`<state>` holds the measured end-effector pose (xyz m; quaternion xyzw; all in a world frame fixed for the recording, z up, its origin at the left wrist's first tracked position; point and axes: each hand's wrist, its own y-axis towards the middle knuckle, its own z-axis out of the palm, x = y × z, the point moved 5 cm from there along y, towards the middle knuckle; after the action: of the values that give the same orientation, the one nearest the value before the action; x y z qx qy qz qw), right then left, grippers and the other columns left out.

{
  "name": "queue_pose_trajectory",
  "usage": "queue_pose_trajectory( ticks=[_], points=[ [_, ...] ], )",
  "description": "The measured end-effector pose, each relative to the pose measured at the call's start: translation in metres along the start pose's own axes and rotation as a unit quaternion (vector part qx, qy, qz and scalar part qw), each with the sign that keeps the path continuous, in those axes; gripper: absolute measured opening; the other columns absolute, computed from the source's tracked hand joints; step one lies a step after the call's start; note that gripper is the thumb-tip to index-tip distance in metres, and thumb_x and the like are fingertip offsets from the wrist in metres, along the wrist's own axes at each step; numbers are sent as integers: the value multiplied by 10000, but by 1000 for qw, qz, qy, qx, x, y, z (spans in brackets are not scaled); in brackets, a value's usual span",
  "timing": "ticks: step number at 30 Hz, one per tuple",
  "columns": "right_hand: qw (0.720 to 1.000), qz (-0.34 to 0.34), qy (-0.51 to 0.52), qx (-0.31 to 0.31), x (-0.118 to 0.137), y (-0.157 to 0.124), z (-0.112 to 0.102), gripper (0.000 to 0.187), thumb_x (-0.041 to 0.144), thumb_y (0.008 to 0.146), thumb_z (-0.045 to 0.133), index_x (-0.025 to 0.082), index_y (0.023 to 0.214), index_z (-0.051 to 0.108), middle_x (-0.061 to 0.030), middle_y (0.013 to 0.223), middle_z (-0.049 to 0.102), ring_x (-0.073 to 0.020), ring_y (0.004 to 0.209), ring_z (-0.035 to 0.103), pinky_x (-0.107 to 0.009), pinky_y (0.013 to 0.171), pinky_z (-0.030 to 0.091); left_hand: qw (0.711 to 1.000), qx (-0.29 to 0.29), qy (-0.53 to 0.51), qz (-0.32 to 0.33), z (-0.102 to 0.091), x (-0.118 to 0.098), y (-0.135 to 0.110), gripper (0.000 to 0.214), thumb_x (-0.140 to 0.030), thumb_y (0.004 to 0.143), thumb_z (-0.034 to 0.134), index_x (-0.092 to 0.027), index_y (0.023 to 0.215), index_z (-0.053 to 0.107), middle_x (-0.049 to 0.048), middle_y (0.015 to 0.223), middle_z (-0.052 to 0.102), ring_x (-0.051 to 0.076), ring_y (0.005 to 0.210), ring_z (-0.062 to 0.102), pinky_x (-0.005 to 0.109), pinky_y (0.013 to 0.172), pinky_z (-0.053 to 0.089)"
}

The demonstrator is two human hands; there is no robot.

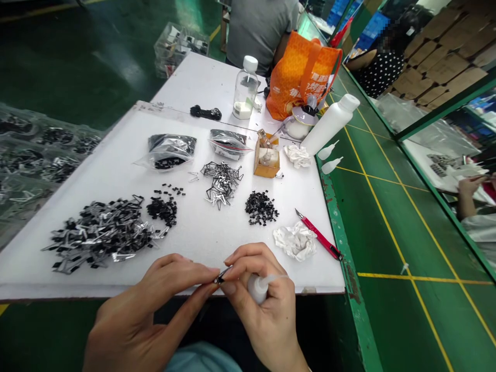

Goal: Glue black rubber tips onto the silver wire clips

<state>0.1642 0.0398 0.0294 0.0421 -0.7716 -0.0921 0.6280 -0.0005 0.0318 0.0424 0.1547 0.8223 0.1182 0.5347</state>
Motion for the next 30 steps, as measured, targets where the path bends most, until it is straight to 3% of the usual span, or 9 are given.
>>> queue_pose_trajectory(
  ticks=[9,18,24,28,30],
  points=[
    [1000,-19,4,-9,-2,-2,-2,64,254,930,767,316,915,753,13,930,722,-138,851,686,-223,742,543,1000,8,3,11,0,-3,2,297,-32,945,677,-285,1097,644,-79,931,783,101,810,738,258,839,556],
    [996,-7,77,-48,-8,-6,0,143,180,890,791,304,920,726,-5,906,726,-165,849,666,-264,729,515,1000,5,-1,13,1,-7,4,301,-31,924,685,-294,1068,651,-69,902,794,137,786,758,307,832,566],
    [996,13,80,-48,-16,-7,-1,197,341,909,792,336,1102,756,35,647,591,-206,843,648,-321,822,504,1000,-8,2,-30,1,-2,3,243,-112,932,696,-328,1040,678,-92,894,805,148,771,762,316,850,579],
    [996,33,78,-22,-20,-6,-3,63,352,948,737,312,975,777,-21,947,683,-189,943,634,-294,816,487,999,-4,-2,-44,2,1,5,264,-120,914,700,-352,1037,674,-129,901,804,131,812,771,312,928,557],
    [996,40,76,-14,-21,-5,-3,62,323,960,722,306,919,765,-23,991,678,-181,950,631,-284,808,485,999,-9,-3,-50,1,1,4,258,-127,905,698,-351,1029,663,-131,905,800,134,840,775,328,981,534]
  ],
)
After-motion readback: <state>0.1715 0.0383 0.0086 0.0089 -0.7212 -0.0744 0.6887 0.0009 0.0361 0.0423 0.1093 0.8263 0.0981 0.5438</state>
